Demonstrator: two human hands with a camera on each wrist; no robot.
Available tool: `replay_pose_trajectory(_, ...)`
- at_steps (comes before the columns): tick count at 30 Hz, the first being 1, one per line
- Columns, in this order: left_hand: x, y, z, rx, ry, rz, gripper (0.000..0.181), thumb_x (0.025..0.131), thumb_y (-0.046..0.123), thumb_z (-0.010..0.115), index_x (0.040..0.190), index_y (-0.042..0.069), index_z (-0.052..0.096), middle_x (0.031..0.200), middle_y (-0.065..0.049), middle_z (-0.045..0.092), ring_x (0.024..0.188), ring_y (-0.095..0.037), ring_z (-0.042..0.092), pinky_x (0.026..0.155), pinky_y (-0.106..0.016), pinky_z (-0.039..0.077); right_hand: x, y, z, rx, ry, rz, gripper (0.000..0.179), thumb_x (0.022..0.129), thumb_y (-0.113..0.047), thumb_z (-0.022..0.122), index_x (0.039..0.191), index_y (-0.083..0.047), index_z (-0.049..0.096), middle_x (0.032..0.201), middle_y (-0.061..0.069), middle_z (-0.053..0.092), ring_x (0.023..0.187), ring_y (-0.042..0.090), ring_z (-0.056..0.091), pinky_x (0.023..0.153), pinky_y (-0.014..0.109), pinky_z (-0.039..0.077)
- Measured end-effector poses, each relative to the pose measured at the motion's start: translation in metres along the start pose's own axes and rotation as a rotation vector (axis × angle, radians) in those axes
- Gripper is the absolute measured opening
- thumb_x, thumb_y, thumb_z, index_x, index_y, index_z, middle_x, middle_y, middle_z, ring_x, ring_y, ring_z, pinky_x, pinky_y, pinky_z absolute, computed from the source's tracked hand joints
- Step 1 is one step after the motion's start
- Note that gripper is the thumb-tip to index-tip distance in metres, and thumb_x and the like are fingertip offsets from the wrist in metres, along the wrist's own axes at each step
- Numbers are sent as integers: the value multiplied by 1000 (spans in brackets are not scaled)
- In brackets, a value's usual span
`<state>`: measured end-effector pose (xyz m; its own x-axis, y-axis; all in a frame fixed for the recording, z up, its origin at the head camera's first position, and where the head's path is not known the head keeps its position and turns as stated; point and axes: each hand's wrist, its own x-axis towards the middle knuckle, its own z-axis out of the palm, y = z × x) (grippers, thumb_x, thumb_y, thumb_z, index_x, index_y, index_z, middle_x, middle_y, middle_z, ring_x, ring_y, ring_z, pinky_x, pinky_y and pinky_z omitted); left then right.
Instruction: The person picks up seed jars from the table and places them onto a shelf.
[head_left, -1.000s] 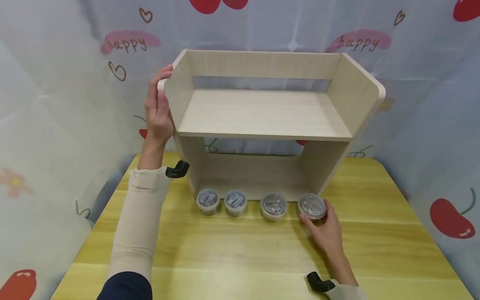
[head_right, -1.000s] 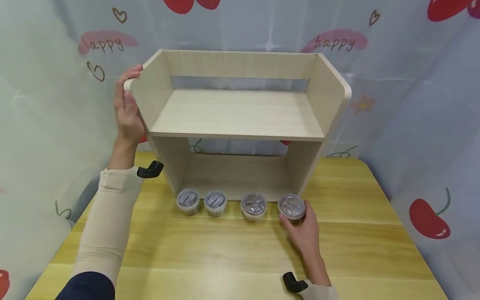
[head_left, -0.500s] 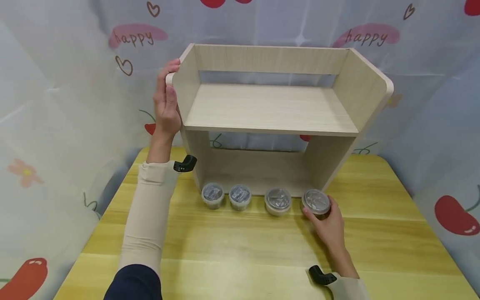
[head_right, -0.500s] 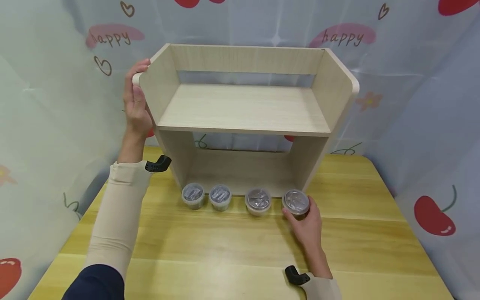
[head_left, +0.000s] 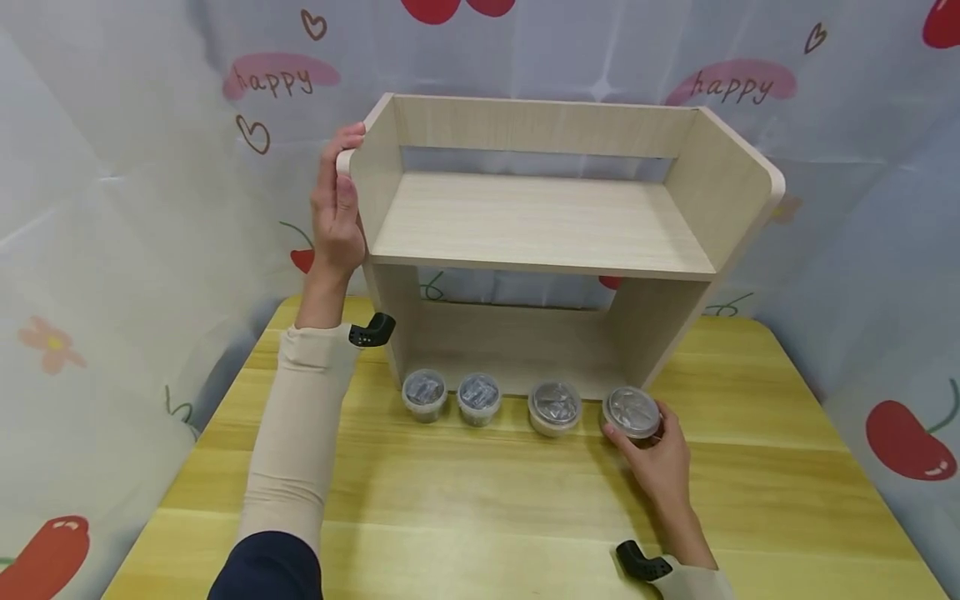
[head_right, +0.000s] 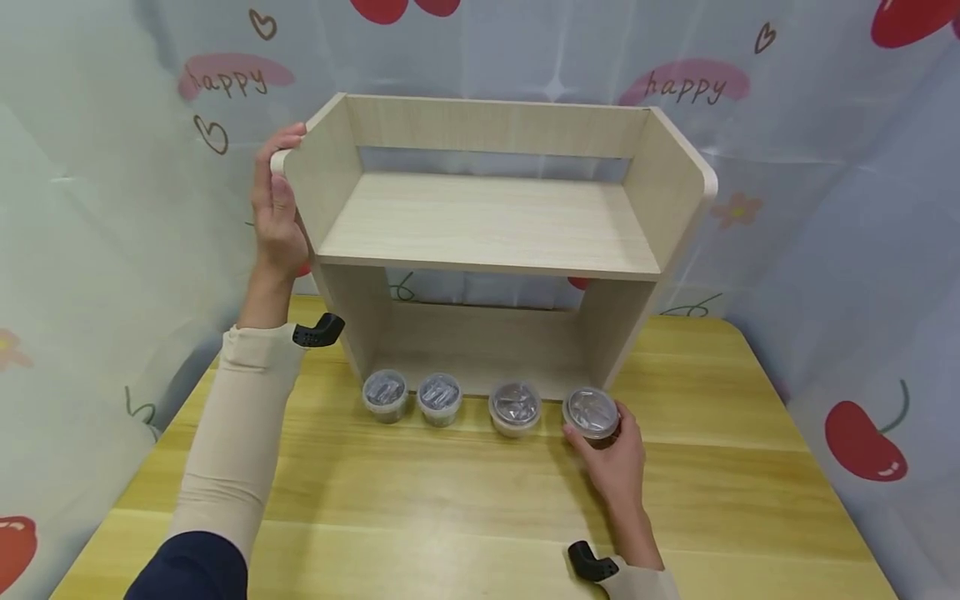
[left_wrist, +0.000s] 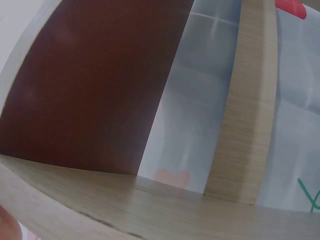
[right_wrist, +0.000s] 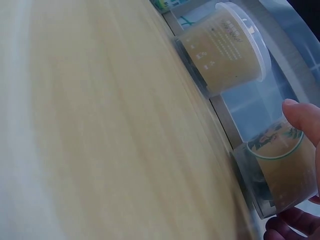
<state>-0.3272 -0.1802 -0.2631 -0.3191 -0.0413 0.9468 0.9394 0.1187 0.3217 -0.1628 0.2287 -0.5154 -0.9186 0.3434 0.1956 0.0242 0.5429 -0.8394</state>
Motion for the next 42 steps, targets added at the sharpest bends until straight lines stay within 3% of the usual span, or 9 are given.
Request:
replay_pose_trajectory(11,-1,-2,-7,20,0,-43,41,89,-2,29,126,-16,38,140,-25,45,134,-25,40,109,-43,35,1,-4,0,4,22,-37,87,73,-25,88,142,2,43,124,21,57,104,31,57,76,9,38)
replay_pose_trajectory(19,-1,0,-6,25,7,-40,40,89,-2,29,125,-17,39,139,-26,45,133,-24,40,109,-42,34,-1,-4,-2,7,42,-48,88,71,-24,89,141,2,44,123,20,58,103,29,57,74,7,37)
replay_pose_trajectory(26,-3,0,-4,16,9,-31,41,88,-2,29,125,-16,40,137,-27,46,131,-25,42,107,-40,35,-6,-8,-7,7,69,-43,87,69,-22,90,140,2,46,122,20,59,103,26,56,76,14,40)
replay_pose_trajectory(36,-3,-1,1,20,9,-18,40,89,-3,29,124,-17,40,136,-29,46,133,-24,41,111,-42,32,-13,-17,-13,35,125,-75,83,66,-16,91,136,2,50,117,18,62,92,5,51,74,10,41)
replay_pose_trajectory(42,-1,-1,0,20,5,-31,39,90,-2,29,126,-16,40,138,-27,46,133,-24,41,109,-40,34,-11,-25,-14,77,170,-144,82,64,-13,90,134,3,51,111,16,63,90,3,50,73,15,42)
